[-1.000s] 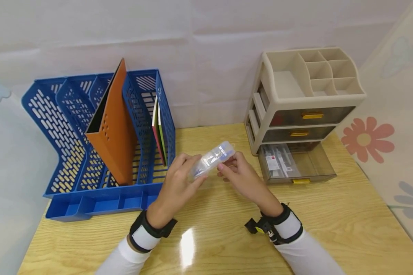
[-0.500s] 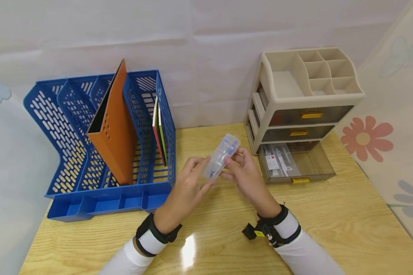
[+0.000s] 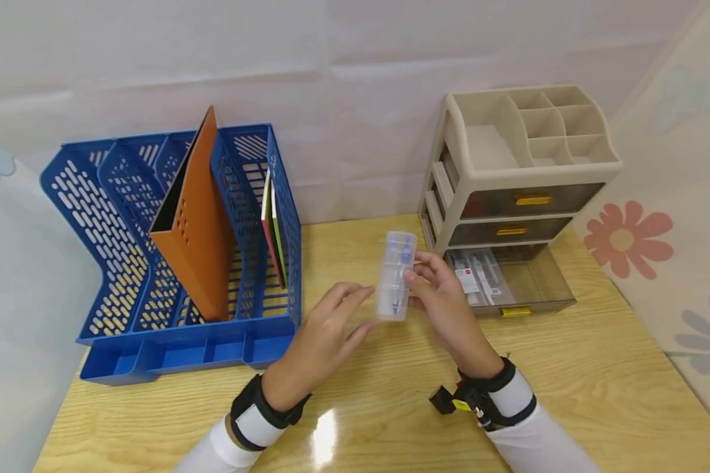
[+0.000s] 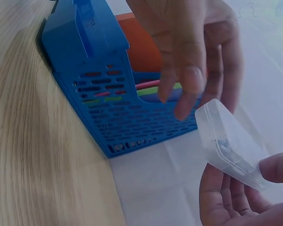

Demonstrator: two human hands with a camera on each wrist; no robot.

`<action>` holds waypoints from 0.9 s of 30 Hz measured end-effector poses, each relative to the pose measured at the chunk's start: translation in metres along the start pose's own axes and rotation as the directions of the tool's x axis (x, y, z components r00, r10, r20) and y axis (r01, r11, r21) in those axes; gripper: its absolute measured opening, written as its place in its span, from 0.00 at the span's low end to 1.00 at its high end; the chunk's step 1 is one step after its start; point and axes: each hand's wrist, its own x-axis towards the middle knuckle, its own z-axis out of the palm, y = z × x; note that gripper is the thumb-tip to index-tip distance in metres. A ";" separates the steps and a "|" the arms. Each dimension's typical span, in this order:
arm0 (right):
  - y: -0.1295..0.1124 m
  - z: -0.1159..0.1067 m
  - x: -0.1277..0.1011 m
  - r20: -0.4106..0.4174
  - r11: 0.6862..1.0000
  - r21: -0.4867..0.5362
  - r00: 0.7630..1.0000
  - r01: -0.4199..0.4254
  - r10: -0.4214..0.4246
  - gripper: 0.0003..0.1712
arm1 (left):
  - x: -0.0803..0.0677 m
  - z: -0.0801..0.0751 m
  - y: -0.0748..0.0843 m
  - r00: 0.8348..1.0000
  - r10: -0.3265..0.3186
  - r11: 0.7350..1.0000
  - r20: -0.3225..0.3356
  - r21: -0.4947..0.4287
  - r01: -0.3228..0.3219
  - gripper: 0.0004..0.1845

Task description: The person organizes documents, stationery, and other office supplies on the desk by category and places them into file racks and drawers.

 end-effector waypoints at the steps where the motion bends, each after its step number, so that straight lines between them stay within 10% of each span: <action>1: 0.000 -0.004 -0.001 -0.005 0.999 -0.034 1.000 -0.007 0.007 0.20 | -0.001 -0.001 -0.001 1.000 0.005 1.000 0.006 0.008 -0.005 0.27; 14: -0.002 -0.075 -0.031 -0.059 0.842 -0.538 0.998 -0.049 0.020 0.31 | -0.016 -0.017 -0.019 0.983 0.088 0.969 0.162 0.212 -0.122 0.33; 27: -0.009 -0.173 -0.024 -0.020 0.433 -0.901 0.995 0.023 -0.093 0.24 | -0.035 -0.016 -0.030 0.921 0.142 0.917 0.364 0.301 -0.260 0.34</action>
